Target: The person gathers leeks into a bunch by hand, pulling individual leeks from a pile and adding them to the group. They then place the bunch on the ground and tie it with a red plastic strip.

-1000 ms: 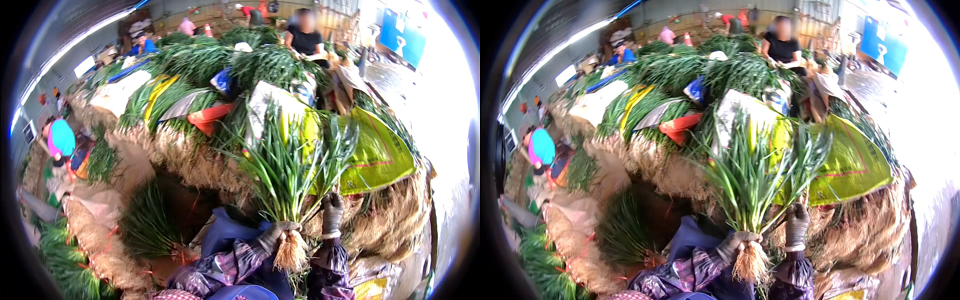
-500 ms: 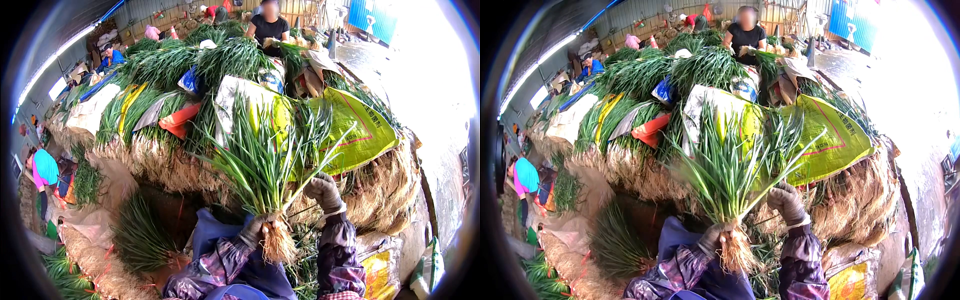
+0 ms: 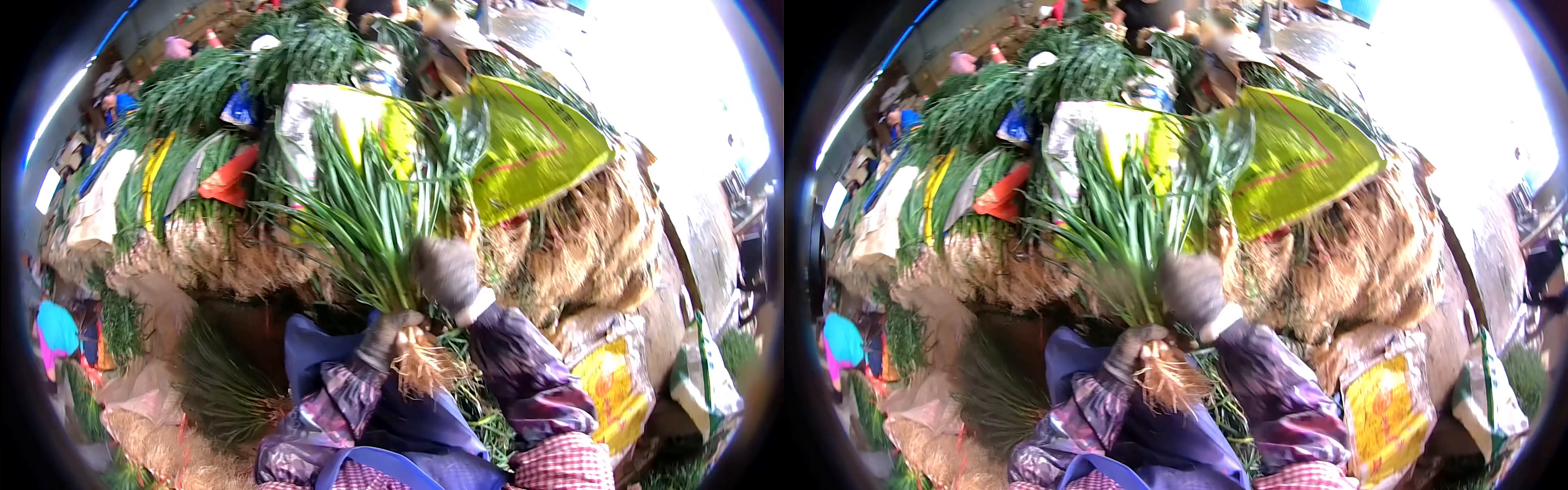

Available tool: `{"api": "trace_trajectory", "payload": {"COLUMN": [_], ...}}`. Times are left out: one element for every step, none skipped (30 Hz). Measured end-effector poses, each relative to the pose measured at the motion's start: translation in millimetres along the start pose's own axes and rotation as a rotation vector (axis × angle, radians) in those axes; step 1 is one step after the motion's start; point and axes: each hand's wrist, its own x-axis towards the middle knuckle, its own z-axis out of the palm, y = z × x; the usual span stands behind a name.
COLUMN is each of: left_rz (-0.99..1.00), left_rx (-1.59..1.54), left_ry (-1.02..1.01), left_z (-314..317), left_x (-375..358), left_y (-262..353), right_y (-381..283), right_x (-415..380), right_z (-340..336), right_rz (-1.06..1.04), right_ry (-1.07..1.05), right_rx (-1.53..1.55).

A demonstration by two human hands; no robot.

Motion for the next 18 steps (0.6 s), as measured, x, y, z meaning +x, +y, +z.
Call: {"api": "trace_trajectory", "payload": {"left_rz": [-0.019,0.069,0.162,0.172,0.240,0.309,0.377,0.418,0.445,0.433,0.419,0.412,0.410,0.409,0.365,0.343,0.319,0.279], "left_rx": [-0.075,-0.136,-0.194,-0.325,-0.300,-0.279,-0.364,-0.307,-0.315,-0.323,-0.328,-0.348,-0.363,-0.380,-0.325,-0.313,-0.301,-0.224], "left_ry": [-0.051,-0.140,-0.226,-0.169,-0.240,-0.310,-0.336,-0.520,-0.570,-0.549,-0.526,-0.477,-0.434,-0.393,-0.385,-0.314,-0.243,-0.197], "left_z": [-14.0,-6.4,-0.1,-11.7,-2.4,6.8,14.3,2.4,3.6,2.1,0.8,3.8,8.9,12.7,4.7,5.9,6.3,0.9], "left_x": [1.7,0.1,-1.6,0.7,-1.0,-2.7,-1.0,7.3,9.5,9.3,7.5,6.9,8.1,9.0,10.4,9.0,7.8,8.4], "left_y": [-8.3,-5.9,-0.9,-6.3,-0.7,4.5,3.1,0.6,0.0,-1.2,-2.6,-4.0,-3.8,-3.0,-0.9,-1.3,-1.8,2.1], "right_y": [25.5,39.2,53.0,62.6,57.3,70.1,85.2,86.2,93.7,88.5,82.9,93.2,104.7,109.0,115.2,133.5,123.8,125.4], "right_x": [2.7,1.4,-6.6,-29.4,-48.7,-72.2,-88.1,-82.8,-75.5,-55.4,-32.9,-17.3,-1.5,12.7,25.2,34.8,35.9,33.3], "right_z": [14.7,16.4,20.1,18.7,3.6,9.3,15.2,-1.8,-3.1,-22.2,-40.6,-35.3,-27.7,-22.4,-16.3,-0.5,-7.2,-7.8], "right_rz": [0.128,0.335,0.388,0.327,0.258,0.090,-0.093,-0.019,0.133,0.185,0.236,0.294,0.340,0.393,0.446,0.454,0.424,0.483], "right_ry": [0.104,0.273,0.241,-0.031,-0.302,-0.693,-1.079,-1.177,-1.184,-0.997,-0.808,-0.468,-0.120,-0.135,-0.154,-0.384,-0.367,-0.220], "right_rx": [0.019,0.102,0.516,0.242,-0.035,-0.178,-0.318,-0.293,-0.287,-0.271,-0.252,-0.160,-0.070,-0.099,-0.127,-0.122,-0.112,0.141]}}
